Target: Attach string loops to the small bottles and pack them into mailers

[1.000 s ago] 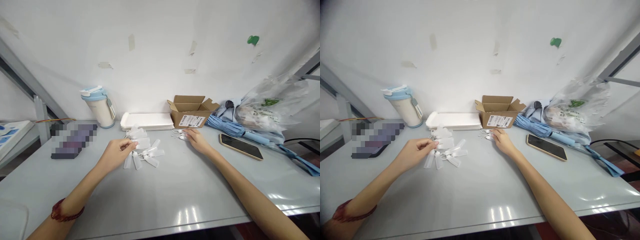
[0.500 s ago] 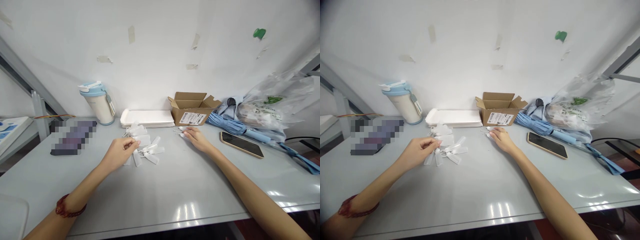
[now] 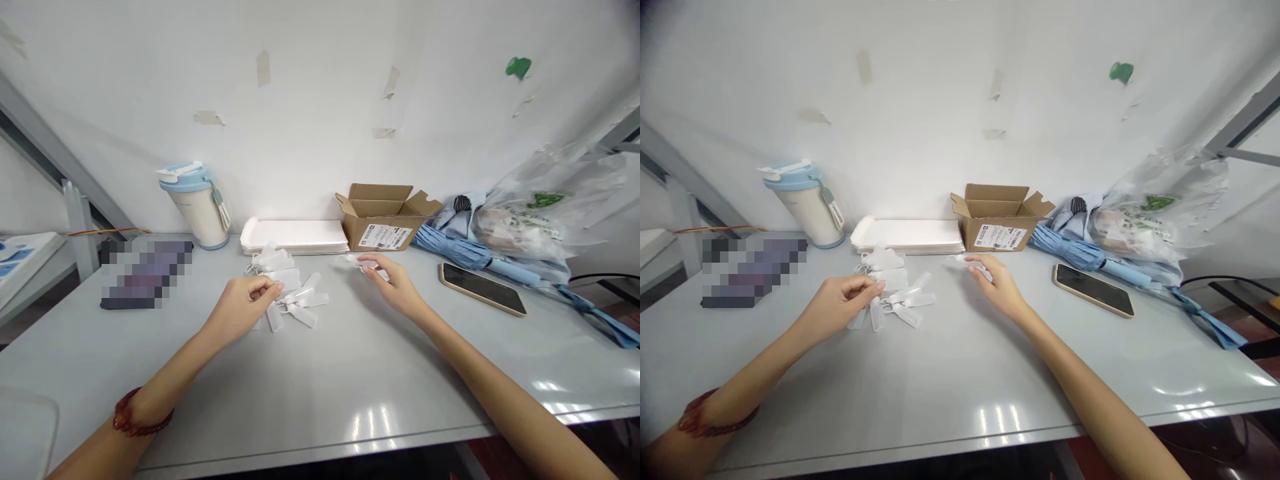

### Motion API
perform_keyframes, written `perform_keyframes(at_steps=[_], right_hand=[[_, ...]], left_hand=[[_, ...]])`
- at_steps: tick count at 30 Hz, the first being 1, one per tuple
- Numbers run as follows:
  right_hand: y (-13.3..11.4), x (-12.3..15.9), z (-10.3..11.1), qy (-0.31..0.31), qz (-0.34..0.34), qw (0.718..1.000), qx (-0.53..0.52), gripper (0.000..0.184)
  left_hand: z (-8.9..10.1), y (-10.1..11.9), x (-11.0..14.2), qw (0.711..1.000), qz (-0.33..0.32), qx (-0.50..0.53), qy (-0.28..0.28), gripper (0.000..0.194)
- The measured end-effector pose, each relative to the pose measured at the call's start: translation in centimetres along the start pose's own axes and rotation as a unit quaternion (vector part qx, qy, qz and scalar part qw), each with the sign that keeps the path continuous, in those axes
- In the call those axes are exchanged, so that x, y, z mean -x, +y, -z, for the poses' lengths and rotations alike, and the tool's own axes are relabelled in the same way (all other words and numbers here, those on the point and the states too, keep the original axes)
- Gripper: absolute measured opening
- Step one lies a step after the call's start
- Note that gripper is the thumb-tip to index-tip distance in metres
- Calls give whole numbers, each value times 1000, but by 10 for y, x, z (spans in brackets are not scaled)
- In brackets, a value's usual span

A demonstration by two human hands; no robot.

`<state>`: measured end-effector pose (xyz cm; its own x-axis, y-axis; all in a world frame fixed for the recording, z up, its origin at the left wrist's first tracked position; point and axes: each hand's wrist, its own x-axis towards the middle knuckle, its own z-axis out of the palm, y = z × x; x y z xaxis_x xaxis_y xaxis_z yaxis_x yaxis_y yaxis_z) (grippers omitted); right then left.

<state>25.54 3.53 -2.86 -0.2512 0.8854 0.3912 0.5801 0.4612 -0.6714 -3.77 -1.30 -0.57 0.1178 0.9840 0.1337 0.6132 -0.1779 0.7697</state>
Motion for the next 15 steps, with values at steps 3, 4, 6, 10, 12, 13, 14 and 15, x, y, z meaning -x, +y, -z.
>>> perform_keyframes(at_steps=[3,4,6,10,12,13,14,15], right_hand=[[-18,7,-7,-36,-39,994,-94,28],[-22,9,-9,-47,-41,991,-120,27],[-31,13,-12,-74,-52,982,-164,26],[-42,19,-16,-120,-70,965,-224,23],[-46,21,-18,-135,-77,957,-245,22],[-47,22,-18,-138,-78,954,-254,22],[-48,23,-19,-140,-79,952,-262,22],[-49,23,-19,-142,-79,950,-267,22]], left_hand=[[-1,2,2,1000,-8,9,-2,33],[-1,2,2,1000,-11,14,-4,32],[-2,3,3,999,-16,28,-6,29],[-5,5,6,998,-14,50,-28,33],[-7,7,8,997,-13,49,-52,35],[-8,8,9,997,-15,46,-62,35],[-9,9,9,997,-20,41,-70,34],[-10,10,10,996,-26,34,-75,33]])
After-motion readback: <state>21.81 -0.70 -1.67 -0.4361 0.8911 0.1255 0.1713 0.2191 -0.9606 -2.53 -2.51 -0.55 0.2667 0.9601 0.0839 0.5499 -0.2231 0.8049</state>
